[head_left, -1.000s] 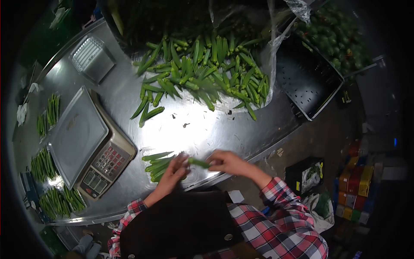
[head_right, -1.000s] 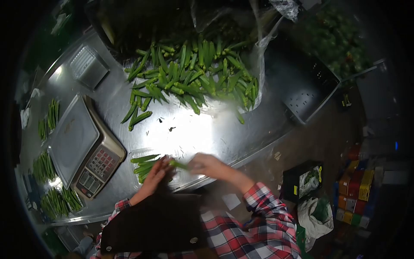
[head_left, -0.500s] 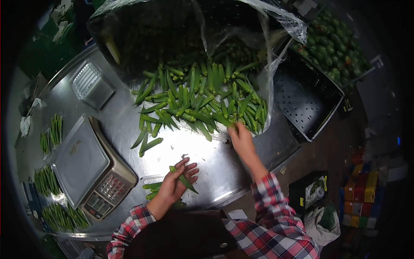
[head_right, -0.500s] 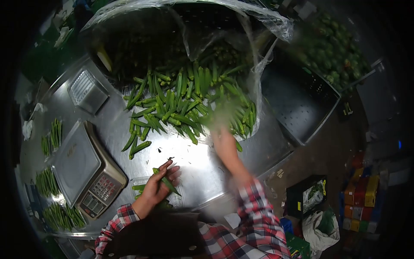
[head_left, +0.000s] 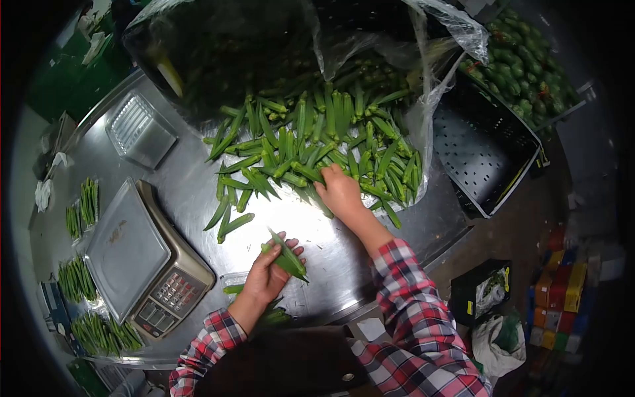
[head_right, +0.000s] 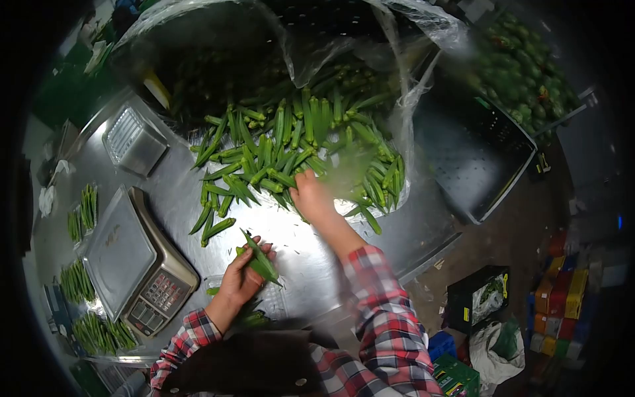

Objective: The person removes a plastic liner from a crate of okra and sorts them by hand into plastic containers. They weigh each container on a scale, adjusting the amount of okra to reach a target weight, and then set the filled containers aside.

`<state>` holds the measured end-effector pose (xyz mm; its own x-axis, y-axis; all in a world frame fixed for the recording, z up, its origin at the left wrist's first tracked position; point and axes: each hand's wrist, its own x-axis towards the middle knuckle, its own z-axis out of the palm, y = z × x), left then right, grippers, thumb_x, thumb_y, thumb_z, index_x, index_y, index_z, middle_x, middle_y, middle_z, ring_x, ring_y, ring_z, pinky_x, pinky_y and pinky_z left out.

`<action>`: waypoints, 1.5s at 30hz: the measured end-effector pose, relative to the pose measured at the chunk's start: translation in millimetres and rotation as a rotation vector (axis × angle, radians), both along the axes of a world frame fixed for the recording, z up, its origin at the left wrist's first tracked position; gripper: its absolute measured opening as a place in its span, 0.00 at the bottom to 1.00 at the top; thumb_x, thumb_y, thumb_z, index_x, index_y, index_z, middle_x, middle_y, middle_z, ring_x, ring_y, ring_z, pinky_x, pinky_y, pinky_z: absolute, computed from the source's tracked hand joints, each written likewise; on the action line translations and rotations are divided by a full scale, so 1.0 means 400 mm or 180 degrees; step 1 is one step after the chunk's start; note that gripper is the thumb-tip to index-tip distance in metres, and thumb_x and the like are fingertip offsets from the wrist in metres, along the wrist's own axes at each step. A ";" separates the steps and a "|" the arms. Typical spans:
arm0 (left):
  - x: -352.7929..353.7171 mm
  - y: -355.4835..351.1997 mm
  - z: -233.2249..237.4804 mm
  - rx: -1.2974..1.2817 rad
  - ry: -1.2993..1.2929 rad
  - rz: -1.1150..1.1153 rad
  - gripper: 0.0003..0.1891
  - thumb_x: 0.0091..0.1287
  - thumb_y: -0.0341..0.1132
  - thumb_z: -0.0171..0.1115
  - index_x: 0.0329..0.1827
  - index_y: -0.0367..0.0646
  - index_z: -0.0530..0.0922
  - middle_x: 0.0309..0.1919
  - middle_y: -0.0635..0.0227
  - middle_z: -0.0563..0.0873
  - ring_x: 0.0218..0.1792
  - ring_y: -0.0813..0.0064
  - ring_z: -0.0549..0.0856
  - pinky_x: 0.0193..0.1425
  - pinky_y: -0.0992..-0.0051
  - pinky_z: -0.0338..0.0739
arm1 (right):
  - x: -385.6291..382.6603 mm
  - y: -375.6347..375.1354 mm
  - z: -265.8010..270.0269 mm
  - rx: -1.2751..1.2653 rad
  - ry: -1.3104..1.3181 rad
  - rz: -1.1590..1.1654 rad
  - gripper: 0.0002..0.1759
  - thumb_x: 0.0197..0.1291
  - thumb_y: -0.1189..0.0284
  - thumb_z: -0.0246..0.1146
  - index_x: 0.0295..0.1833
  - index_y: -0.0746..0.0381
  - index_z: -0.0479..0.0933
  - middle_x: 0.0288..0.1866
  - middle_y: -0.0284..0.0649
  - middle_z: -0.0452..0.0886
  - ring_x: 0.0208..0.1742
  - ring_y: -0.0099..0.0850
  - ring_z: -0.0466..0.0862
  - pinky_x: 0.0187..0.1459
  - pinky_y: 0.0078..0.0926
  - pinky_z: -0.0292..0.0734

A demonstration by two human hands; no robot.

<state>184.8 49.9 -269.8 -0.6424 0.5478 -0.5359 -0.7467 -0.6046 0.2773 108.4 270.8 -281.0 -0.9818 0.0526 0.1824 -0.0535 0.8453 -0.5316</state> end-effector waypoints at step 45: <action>0.244 -0.241 0.041 -0.5175 0.4968 -0.2290 0.40 0.45 0.46 0.71 0.64 0.49 0.65 0.60 0.59 0.67 0.63 0.57 0.65 0.66 0.53 0.55 | 0.196 -0.226 -0.051 0.0772 -0.0233 0.1615 0.14 0.49 0.75 0.59 0.45 0.58 0.74 0.43 0.40 0.73 0.32 0.39 0.80 0.34 0.36 0.77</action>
